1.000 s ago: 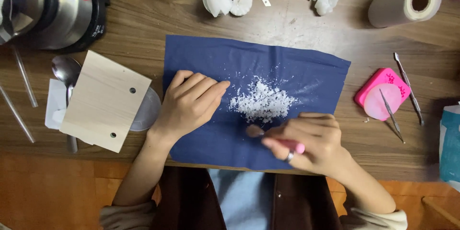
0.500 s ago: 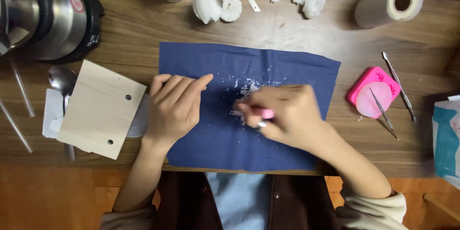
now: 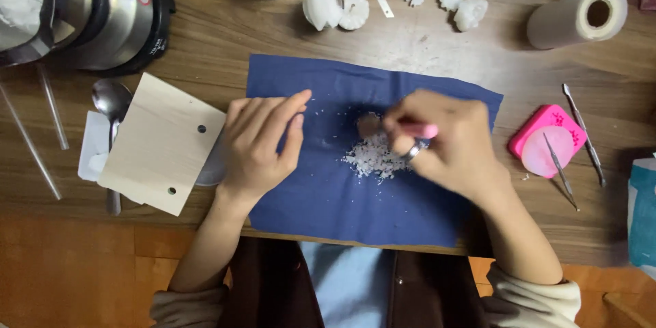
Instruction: Cleaning white powder off candle molds and wooden blocks using a brush and transferring material with a spoon.
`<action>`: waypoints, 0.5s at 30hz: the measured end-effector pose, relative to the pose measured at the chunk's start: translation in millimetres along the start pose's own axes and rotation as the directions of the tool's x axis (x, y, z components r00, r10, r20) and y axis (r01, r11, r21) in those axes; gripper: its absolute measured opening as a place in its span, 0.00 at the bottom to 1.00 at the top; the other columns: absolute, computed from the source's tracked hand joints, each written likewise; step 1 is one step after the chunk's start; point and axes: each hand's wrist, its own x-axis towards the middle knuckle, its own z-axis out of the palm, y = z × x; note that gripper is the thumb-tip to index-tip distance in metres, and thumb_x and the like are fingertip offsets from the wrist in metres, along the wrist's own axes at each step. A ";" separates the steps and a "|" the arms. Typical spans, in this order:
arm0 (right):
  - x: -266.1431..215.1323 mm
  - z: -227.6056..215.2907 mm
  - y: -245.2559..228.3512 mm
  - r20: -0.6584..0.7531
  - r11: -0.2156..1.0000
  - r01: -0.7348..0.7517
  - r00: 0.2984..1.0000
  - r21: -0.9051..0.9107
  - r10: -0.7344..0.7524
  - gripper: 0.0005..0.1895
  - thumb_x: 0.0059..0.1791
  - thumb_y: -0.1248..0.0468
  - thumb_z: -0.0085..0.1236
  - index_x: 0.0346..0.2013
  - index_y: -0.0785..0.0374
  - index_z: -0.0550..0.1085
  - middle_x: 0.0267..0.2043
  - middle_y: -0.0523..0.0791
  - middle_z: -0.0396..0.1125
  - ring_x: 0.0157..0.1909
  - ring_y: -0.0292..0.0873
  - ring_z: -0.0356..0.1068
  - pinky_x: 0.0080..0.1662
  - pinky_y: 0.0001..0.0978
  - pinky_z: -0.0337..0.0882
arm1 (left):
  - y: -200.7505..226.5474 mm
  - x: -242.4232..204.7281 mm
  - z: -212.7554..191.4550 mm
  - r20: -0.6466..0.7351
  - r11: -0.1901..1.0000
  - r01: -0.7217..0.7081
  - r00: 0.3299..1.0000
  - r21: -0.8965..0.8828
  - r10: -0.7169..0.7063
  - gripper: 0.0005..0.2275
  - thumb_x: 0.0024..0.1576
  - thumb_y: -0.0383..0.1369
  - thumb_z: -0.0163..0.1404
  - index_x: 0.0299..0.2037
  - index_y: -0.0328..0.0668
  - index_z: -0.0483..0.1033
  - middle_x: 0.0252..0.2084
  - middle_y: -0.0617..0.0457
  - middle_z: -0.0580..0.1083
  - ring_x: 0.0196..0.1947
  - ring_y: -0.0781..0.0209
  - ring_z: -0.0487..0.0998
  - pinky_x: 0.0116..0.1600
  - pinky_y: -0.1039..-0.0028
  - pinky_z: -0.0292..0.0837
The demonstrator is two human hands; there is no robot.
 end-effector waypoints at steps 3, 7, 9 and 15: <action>17.3 1.3 -10.9 -0.030 0.998 0.064 0.997 -0.010 -0.065 0.12 0.50 0.56 0.50 0.31 0.60 0.74 0.23 0.44 0.65 0.24 0.45 0.66 0.27 0.29 0.66 | -2.4 -2.3 4.1 0.001 0.999 -0.050 0.999 -0.008 0.050 0.10 0.56 0.23 0.46 0.46 0.39 0.75 0.33 0.56 0.74 0.31 0.61 0.74 0.40 0.74 0.62; 6.9 11.1 3.6 0.019 0.983 0.103 0.995 -0.152 -0.102 0.10 0.49 0.57 0.50 0.29 0.60 0.73 0.21 0.45 0.62 0.20 0.48 0.65 0.25 0.33 0.65 | -3.2 -2.3 3.0 0.005 0.999 -0.041 0.999 -0.012 0.041 0.10 0.56 0.23 0.47 0.46 0.38 0.75 0.34 0.55 0.74 0.31 0.60 0.74 0.40 0.73 0.62; -2.1 9.2 7.9 -0.005 0.977 0.048 0.999 -0.209 -0.050 0.13 0.49 0.52 0.46 0.25 0.53 0.70 0.16 0.40 0.58 0.17 0.42 0.62 0.24 0.29 0.63 | -4.9 -4.0 2.7 -0.007 1.000 -0.026 1.000 -0.009 0.025 0.10 0.56 0.23 0.47 0.47 0.38 0.75 0.34 0.56 0.74 0.31 0.60 0.74 0.40 0.73 0.62; 26.6 21.9 -11.4 -0.012 0.987 0.162 0.987 0.014 -0.161 0.11 0.50 0.55 0.48 0.31 0.58 0.73 0.22 0.43 0.62 0.22 0.46 0.66 0.25 0.31 0.66 | -0.6 -0.5 2.6 -0.006 1.000 -0.016 1.000 -0.019 0.016 0.11 0.55 0.21 0.46 0.46 0.38 0.75 0.32 0.55 0.74 0.31 0.60 0.74 0.40 0.73 0.62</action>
